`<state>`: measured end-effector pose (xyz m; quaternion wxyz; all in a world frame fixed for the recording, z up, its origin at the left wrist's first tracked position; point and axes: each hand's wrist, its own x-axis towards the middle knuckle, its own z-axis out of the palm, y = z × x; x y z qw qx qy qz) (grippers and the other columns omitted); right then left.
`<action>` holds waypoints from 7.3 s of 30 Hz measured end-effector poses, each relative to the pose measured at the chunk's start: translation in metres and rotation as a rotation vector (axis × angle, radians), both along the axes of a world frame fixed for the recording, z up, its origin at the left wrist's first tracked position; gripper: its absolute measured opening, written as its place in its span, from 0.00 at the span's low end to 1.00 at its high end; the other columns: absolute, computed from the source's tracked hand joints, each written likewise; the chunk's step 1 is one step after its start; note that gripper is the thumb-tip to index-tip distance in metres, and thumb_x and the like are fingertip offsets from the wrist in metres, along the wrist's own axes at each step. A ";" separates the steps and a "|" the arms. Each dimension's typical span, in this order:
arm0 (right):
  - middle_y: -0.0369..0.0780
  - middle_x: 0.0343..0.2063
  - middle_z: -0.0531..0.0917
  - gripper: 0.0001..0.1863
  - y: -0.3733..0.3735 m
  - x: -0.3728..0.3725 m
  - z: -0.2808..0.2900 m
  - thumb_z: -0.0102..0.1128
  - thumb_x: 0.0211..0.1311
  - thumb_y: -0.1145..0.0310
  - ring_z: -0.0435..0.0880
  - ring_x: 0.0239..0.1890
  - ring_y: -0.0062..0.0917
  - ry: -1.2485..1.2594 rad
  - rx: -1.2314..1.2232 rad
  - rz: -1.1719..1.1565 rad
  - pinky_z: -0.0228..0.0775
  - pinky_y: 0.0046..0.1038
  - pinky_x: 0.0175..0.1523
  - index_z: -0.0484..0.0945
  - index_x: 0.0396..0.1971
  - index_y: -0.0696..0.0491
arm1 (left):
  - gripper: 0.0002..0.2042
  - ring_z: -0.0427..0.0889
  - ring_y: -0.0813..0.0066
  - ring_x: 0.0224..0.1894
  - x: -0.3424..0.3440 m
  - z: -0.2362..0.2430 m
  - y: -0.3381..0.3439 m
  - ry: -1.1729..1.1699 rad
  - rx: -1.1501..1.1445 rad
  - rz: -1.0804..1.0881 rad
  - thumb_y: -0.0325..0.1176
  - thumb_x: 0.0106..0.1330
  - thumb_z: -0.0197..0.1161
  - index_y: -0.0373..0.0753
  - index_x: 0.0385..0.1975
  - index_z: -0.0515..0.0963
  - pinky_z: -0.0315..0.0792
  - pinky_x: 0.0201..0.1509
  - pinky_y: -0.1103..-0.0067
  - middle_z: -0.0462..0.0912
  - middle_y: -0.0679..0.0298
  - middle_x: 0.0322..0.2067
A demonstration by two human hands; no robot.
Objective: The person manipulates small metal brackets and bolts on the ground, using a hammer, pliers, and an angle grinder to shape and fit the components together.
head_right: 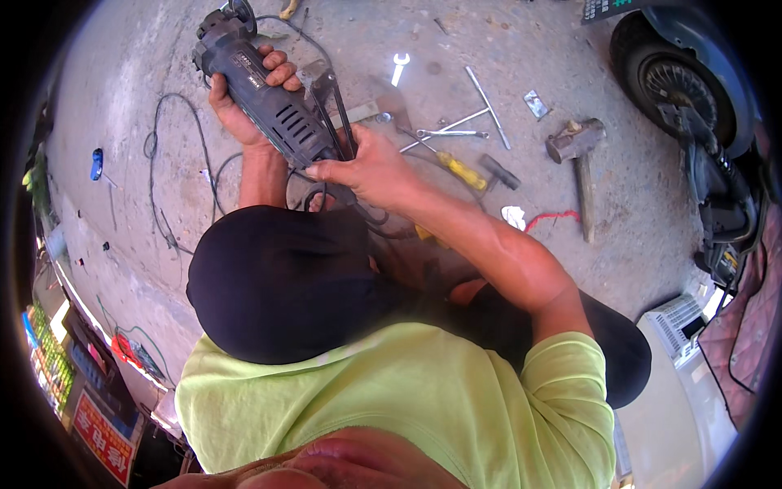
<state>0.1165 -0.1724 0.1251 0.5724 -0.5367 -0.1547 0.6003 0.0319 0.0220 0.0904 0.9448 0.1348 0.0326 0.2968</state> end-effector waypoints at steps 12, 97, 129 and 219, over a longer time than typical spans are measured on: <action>0.46 0.21 0.82 0.31 -0.008 0.013 -0.005 0.84 0.42 0.52 0.84 0.23 0.34 -0.752 0.011 -0.123 0.75 0.34 0.31 0.74 0.31 0.59 | 0.29 0.76 0.66 0.38 0.007 0.003 -0.007 0.389 0.005 0.187 0.59 0.62 0.58 0.35 0.44 0.70 0.74 0.45 0.66 0.74 0.58 0.38; 0.44 0.41 0.81 0.25 -0.115 0.074 -0.072 0.74 0.49 0.62 0.83 0.45 0.43 -1.020 -0.093 1.289 0.76 0.41 0.48 0.76 0.47 0.55 | 0.35 0.75 0.60 0.45 -0.184 -0.076 0.031 0.497 0.031 0.289 0.59 0.55 0.68 0.32 0.50 0.72 0.66 0.56 0.61 0.75 0.54 0.42; 0.39 0.42 0.77 0.19 -0.139 0.016 -0.114 0.70 0.50 0.62 0.75 0.50 0.34 -1.213 0.344 0.990 0.67 0.37 0.55 0.81 0.44 0.47 | 0.33 0.75 0.59 0.45 -0.150 -0.067 0.018 0.419 0.009 0.256 0.58 0.60 0.62 0.31 0.51 0.73 0.67 0.54 0.59 0.76 0.53 0.43; 0.32 0.28 0.79 0.18 0.040 0.022 -0.026 0.70 0.63 0.68 0.64 0.21 0.10 0.316 0.030 0.126 0.54 0.15 0.25 0.75 0.48 0.58 | 0.32 0.76 0.66 0.40 -0.021 0.004 0.035 0.010 -0.146 0.177 0.59 0.57 0.66 0.34 0.46 0.72 0.71 0.49 0.65 0.75 0.59 0.39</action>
